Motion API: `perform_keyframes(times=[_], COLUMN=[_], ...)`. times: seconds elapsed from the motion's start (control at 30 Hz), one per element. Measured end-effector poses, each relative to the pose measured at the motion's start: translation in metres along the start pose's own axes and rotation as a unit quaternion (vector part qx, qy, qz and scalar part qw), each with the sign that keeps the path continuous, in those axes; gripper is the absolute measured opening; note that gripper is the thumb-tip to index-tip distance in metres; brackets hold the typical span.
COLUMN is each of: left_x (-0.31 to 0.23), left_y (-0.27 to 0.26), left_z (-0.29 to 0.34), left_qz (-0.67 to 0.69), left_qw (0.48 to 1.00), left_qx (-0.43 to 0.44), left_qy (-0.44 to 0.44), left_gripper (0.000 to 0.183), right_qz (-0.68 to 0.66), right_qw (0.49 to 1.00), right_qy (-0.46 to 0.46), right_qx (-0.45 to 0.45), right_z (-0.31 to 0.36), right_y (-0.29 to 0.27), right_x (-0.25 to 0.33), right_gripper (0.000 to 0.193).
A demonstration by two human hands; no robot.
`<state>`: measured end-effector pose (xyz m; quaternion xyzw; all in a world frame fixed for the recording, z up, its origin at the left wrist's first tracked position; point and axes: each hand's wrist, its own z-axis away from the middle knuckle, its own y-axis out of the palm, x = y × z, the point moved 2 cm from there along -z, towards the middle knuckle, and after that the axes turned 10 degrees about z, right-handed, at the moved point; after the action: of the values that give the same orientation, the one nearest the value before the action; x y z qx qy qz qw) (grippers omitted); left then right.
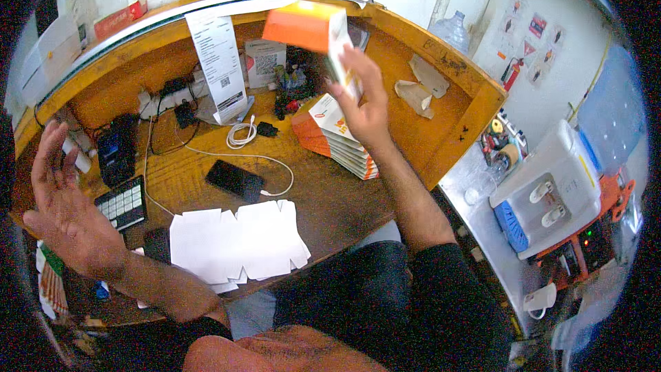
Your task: The person folds flat printed paper sheets into small rectangular boxes at a counter. They repeatedly fold edges, tuck flaps, and stack completed boxes on the right side of the counter.
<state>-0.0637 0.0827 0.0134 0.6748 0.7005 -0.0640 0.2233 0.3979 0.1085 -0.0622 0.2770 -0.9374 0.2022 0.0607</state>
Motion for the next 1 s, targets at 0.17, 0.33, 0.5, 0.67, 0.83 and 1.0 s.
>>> perform_keyframes(times=[0.17, 0.33, 0.5, 0.67, 0.83, 1.0], left_x=[-0.002, 0.004, 0.003, 0.012, 0.018, 0.021], left_y=[-0.009, -0.018, -0.012, -0.005, 0.001, -0.002], left_z=[-0.001, -0.002, -0.005, -0.02, -0.013, -0.021], left_qz=[-0.022, 0.029, 0.051, 0.069, 0.107, 0.09], left_qw=[0.999, 0.999, 0.997, 0.973, 0.989, 0.973], left_qx=[0.041, 0.021, 0.046, 0.137, 0.047, 0.152], left_qy=[0.022, 0.009, 0.045, 0.173, 0.089, 0.151], left_gripper=[0.097, 0.092, 0.087, 0.1, 0.1, 0.101], right_qz=[0.274, 0.175, 0.133, 0.14, 0.175, 0.218], right_qw=[0.86, 0.861, 0.875, 0.868, 0.828, 0.872], right_qy=[-0.053, 0.013, 0.053, 0.09, 0.15, 0.084], right_qx=[0.427, 0.478, 0.463, 0.468, 0.511, 0.429], right_z=[0.059, 0.072, 0.144, 0.149, 0.143, 0.187], right_y=[-0.014, -0.029, -0.028, -0.019, 0.001, 0.005], right_x=[-0.052, -0.075, -0.119, -0.105, -0.119, -0.13], right_gripper=[0.046, 0.044, 0.052, 0.05, 0.054, 0.057])
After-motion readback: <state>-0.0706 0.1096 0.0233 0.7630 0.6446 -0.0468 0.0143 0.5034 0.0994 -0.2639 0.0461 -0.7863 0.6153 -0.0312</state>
